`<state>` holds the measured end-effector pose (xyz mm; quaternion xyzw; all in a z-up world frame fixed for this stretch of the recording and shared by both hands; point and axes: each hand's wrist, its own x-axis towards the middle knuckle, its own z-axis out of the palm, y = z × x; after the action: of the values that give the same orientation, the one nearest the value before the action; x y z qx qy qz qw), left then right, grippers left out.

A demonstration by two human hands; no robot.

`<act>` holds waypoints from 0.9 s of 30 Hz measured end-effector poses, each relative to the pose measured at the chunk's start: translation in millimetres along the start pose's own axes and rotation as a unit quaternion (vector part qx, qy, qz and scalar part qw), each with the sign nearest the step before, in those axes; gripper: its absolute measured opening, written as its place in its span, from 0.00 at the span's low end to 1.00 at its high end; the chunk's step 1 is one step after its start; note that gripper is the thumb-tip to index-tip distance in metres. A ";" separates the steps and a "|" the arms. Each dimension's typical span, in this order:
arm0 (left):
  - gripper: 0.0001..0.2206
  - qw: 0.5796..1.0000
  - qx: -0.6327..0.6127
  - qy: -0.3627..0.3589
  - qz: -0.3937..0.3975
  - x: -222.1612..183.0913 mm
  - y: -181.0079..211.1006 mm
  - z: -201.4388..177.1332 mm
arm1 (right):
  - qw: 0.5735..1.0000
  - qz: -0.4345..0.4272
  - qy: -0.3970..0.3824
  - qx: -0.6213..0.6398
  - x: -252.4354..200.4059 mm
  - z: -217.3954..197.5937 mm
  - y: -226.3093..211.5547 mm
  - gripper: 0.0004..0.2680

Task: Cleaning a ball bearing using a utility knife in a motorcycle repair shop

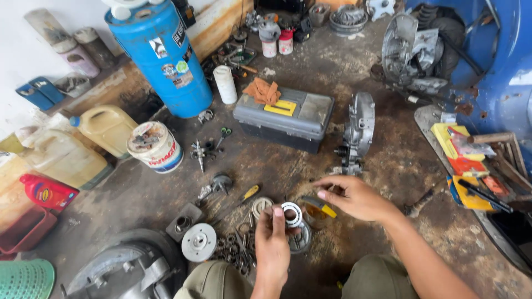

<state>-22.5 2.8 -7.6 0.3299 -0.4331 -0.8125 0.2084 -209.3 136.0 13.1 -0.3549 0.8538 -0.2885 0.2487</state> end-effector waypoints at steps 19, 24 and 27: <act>0.20 0.999 0.026 0.012 -0.017 46.8 -37.9 4.5 | 0.982 0.042 -0.101 -0.151 128.9 150.4 201.3 0.17; 0.22 0.999 -0.011 -0.025 -0.028 52.2 -48.0 -2.2 | 0.980 0.013 -0.082 -0.183 131.0 165.2 213.3 0.14; 0.22 0.999 -0.016 -0.024 -0.031 48.7 -43.9 -0.8 | 0.980 0.007 -0.063 -0.189 137.5 176.0 225.7 0.12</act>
<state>-58.1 -4.3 -62.2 0.3201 -0.4142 -0.8332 0.1782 -288.8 108.5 -293.1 -0.4069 0.8781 -0.0969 0.2323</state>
